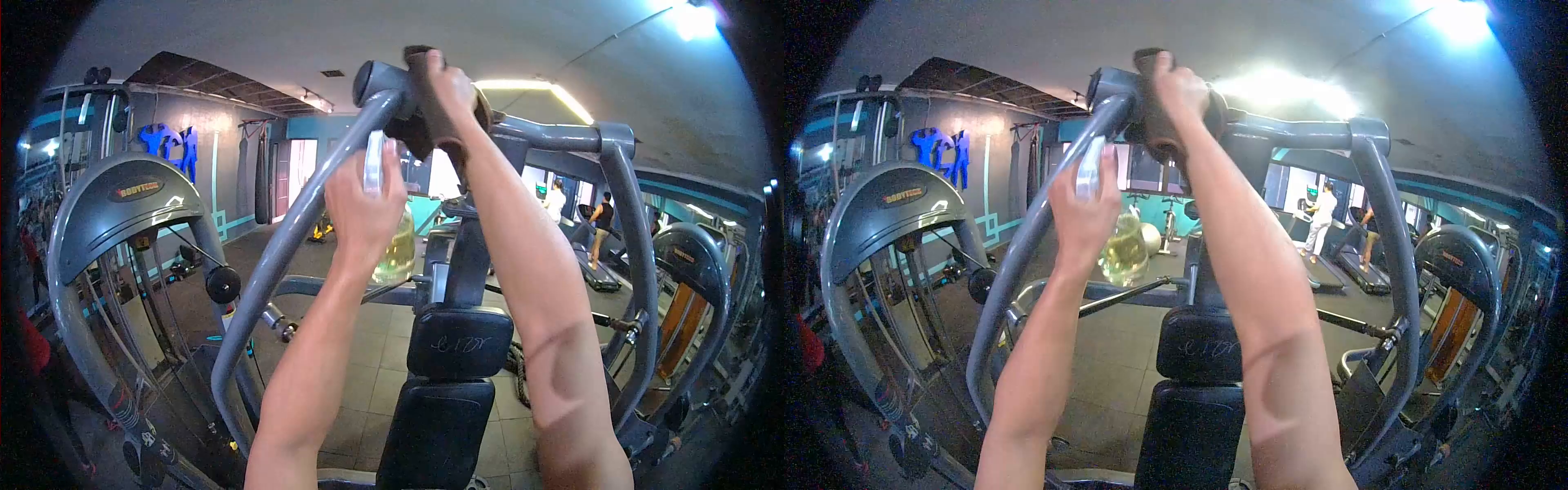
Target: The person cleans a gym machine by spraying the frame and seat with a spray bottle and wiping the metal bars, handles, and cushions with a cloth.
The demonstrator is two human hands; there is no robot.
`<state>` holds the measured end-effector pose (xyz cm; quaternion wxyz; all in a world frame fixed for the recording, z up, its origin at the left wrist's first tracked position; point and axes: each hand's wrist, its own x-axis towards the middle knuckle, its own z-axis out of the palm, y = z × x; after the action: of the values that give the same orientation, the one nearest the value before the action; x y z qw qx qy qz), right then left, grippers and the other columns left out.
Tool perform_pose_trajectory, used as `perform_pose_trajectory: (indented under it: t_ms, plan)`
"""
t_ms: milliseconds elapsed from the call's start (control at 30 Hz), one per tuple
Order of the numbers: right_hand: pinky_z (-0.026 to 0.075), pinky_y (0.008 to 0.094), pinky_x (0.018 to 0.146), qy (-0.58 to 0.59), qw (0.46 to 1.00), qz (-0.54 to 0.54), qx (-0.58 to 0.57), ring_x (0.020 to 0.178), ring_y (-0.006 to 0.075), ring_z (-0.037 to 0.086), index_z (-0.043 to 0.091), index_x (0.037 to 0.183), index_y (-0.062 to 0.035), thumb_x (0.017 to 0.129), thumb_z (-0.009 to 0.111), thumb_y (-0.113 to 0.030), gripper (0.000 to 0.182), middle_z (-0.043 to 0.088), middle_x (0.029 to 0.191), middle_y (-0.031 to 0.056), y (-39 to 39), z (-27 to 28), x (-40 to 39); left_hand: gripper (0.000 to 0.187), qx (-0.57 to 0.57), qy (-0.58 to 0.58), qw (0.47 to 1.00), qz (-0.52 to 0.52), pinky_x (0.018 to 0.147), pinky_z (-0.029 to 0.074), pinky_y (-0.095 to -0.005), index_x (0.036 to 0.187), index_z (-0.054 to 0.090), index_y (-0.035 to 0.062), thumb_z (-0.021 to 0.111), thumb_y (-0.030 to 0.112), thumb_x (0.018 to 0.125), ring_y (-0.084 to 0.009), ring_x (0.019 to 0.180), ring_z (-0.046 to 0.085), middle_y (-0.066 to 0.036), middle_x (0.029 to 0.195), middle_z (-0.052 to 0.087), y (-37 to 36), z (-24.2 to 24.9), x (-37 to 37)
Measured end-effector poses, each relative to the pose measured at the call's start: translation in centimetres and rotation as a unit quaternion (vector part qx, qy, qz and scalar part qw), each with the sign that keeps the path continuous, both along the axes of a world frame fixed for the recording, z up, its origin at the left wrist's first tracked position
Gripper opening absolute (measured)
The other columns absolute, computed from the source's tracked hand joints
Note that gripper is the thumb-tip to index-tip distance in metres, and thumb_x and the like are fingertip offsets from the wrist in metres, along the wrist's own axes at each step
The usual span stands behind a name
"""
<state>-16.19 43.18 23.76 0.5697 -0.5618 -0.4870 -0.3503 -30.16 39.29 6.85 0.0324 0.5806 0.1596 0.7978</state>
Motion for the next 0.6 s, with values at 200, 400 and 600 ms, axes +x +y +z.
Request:
perform_pose_trajectory:
  t_ms: [200,400,600]
  plan:
    - [0.048,0.0445,0.095,-0.122,0.983,-0.051,-0.125,0.112,0.0365,0.062,0.072,0.109,-0.0056,0.093,0.046,-0.044,0.049,0.067,0.117,0.0198,-1.1,3.2,-8.4,0.023,-0.052,0.055,0.994,-0.082,0.055,0.042,-0.0253,0.088,0.069,-0.0026,0.062,0.018,0.096,-0.0072,0.064,0.056,-0.003,0.071,0.064,-2.6,-8.2,-4.6]
    - [0.046,0.046,0.096,-0.16,0.961,0.07,-0.213,0.114,0.0363,0.061,0.07,0.113,-0.0075,0.087,0.05,-0.052,0.056,0.065,0.12,0.0215,0.8,5.8,-5.7,0.021,-0.144,0.092,0.972,-0.164,0.049,0.036,-0.0342,0.074,0.06,0.0005,0.064,0.012,0.091,-0.0156,0.051,0.047,-0.008,0.059,0.052,-5.3,-18.5,-6.9]
    - [0.03,0.0542,0.108,-0.122,0.937,0.013,0.327,0.122,0.0457,0.044,0.071,0.101,0.0033,0.094,0.052,-0.037,0.045,0.059,0.12,0.0287,2.7,-5.2,-6.7,0.017,-0.214,0.143,0.945,-0.201,0.052,0.04,-0.0345,0.077,0.061,0.0004,0.063,0.012,0.09,-0.0218,0.053,0.052,-0.01,0.064,0.055,-8.1,-25.6,-10.1]
